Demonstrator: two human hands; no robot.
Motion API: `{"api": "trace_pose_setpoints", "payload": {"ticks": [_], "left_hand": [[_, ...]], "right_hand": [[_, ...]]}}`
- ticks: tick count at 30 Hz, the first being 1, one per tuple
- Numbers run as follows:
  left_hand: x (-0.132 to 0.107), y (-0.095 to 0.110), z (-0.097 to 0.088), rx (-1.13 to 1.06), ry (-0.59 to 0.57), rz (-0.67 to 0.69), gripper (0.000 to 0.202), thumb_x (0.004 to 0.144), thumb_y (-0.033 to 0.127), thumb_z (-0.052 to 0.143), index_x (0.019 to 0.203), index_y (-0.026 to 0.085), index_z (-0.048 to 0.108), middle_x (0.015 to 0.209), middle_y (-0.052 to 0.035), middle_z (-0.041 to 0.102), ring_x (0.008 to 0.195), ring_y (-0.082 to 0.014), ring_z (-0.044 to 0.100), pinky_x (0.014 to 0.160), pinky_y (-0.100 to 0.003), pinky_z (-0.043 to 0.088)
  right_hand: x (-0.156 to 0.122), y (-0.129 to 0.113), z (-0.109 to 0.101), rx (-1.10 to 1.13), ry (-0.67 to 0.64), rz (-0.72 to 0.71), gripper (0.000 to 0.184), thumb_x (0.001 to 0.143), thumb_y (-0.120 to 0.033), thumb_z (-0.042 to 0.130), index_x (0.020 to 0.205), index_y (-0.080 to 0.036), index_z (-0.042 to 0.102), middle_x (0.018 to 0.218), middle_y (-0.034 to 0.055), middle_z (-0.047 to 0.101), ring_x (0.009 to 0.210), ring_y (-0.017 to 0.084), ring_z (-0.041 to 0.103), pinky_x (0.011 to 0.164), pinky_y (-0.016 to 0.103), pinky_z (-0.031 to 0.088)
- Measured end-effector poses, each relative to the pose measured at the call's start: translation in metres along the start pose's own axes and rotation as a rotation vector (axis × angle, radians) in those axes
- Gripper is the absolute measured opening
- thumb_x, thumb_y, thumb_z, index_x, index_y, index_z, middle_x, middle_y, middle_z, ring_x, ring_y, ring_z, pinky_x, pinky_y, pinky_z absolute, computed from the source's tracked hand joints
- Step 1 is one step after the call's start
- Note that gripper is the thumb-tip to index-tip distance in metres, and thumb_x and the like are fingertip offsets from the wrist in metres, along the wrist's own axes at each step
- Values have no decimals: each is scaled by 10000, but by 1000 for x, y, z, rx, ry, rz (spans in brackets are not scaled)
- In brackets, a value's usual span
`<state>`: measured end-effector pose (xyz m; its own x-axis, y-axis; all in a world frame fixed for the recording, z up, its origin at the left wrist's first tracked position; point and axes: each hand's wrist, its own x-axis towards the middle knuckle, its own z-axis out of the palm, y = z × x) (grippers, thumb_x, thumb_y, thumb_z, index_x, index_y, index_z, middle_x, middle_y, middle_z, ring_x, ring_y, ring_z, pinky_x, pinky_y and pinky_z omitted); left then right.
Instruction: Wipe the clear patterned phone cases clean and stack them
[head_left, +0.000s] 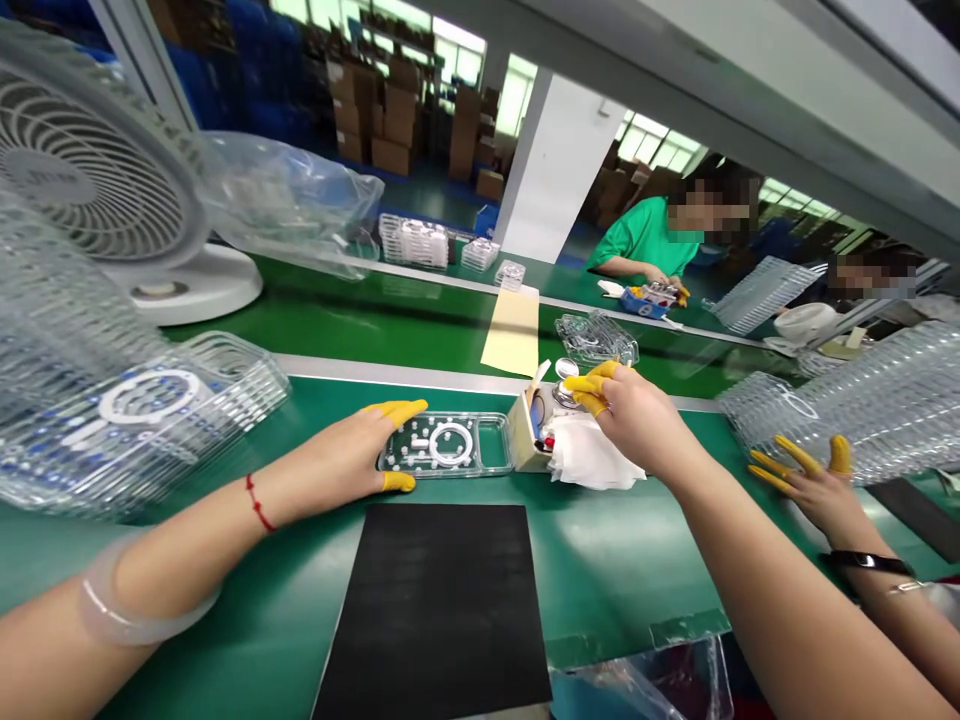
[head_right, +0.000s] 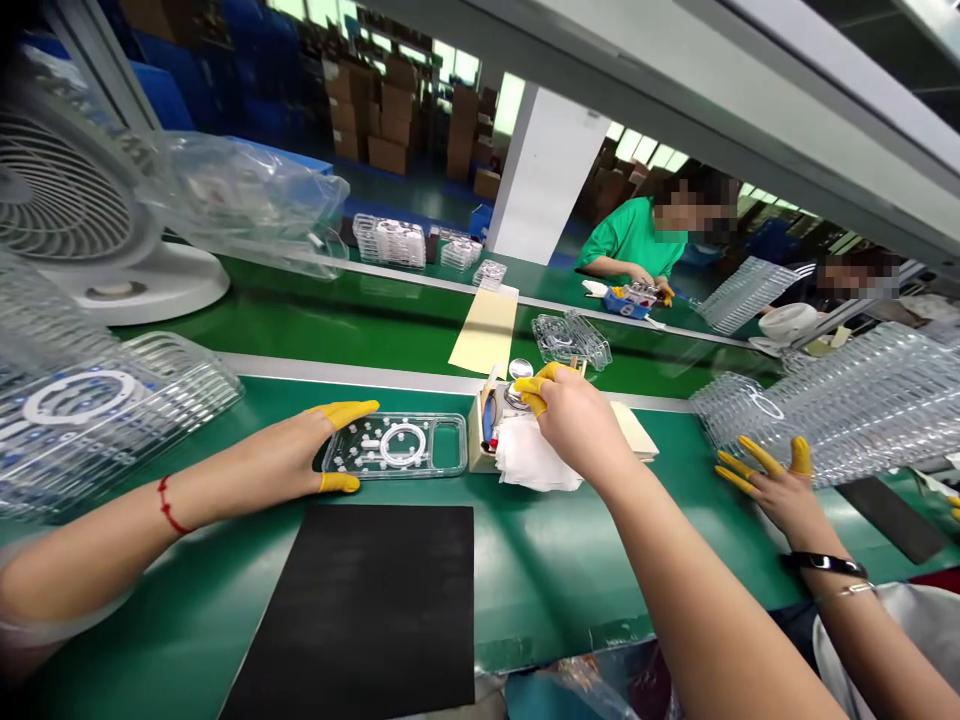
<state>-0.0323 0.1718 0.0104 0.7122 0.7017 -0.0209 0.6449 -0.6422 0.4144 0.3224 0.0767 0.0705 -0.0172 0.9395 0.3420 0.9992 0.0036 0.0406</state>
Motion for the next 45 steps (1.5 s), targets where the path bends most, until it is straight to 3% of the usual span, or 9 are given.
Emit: {"api": "trace_pose_setpoints", "payload": {"ticks": [3,7,11,14,17,24,28,32,45], "left_hand": [[-20,10,1,-7,80,-27,955,858,596,771,1633,195,383,1619,-165,535,1458,-408,546,1195,-563,478],[-76,37,30,-60,138,92,1060,734,541,936,1611,305,391,1588,-110,580,1455,-390,558,1211,-531,491],[-124,59,66,-138,128,130,1291,696,385,1001,1660,385,142,1580,-107,590,1413,-343,612,1160,-487,558],[-133,61,80,-184,135,116,1342,730,401,983,1679,371,34,1633,-155,521,1445,-360,579,1170,-515,543],[-131,56,84,-220,136,109,1332,742,441,971,1687,345,37,1643,-181,498,1458,-372,562,1172,-513,540],[-133,56,83,-194,141,114,1347,730,435,979,1690,293,46,1607,-205,530,1463,-378,556,1170,-509,539],[-133,57,84,-198,151,121,1300,742,455,968,1684,281,89,1597,-198,544,1446,-373,575,1162,-502,548],[-134,57,86,-188,163,120,1283,748,456,963,1689,260,113,1594,-205,544,1444,-388,572,1158,-515,552],[-137,56,89,-180,162,144,1145,873,494,850,1716,287,103,1596,-190,544,1442,-396,572,1163,-541,548]], "right_hand": [[4,2,-3,-10,0,1,219,960,-196,603,999,-210,818,955,86,727,857,243,706,789,346,572],[-14,-10,-12,12,81,9,218,949,-184,616,1033,-180,817,1040,122,756,960,289,726,825,385,591],[-69,-68,-4,410,129,-229,189,1019,-242,635,1128,-267,787,1023,50,774,881,208,730,759,308,606],[-112,-126,17,513,11,-415,232,1012,-144,589,1102,-226,787,931,67,760,785,201,695,704,305,598],[-131,-156,34,553,-30,-518,238,1011,-137,590,1159,-207,762,898,60,730,748,209,653,710,327,582],[-125,-136,33,517,-77,-483,390,1015,-57,462,1232,-218,743,960,58,743,816,201,655,709,310,584],[-128,-139,29,608,-158,-549,349,1033,-82,474,1234,-209,729,974,39,739,827,192,652,758,303,580],[-122,-140,30,497,-78,-549,367,1021,-49,438,1195,-185,730,933,56,715,795,202,616,791,313,574],[-129,-134,25,494,-143,-527,428,995,-8,420,1268,-193,693,952,57,710,823,204,630,773,312,587]]}}
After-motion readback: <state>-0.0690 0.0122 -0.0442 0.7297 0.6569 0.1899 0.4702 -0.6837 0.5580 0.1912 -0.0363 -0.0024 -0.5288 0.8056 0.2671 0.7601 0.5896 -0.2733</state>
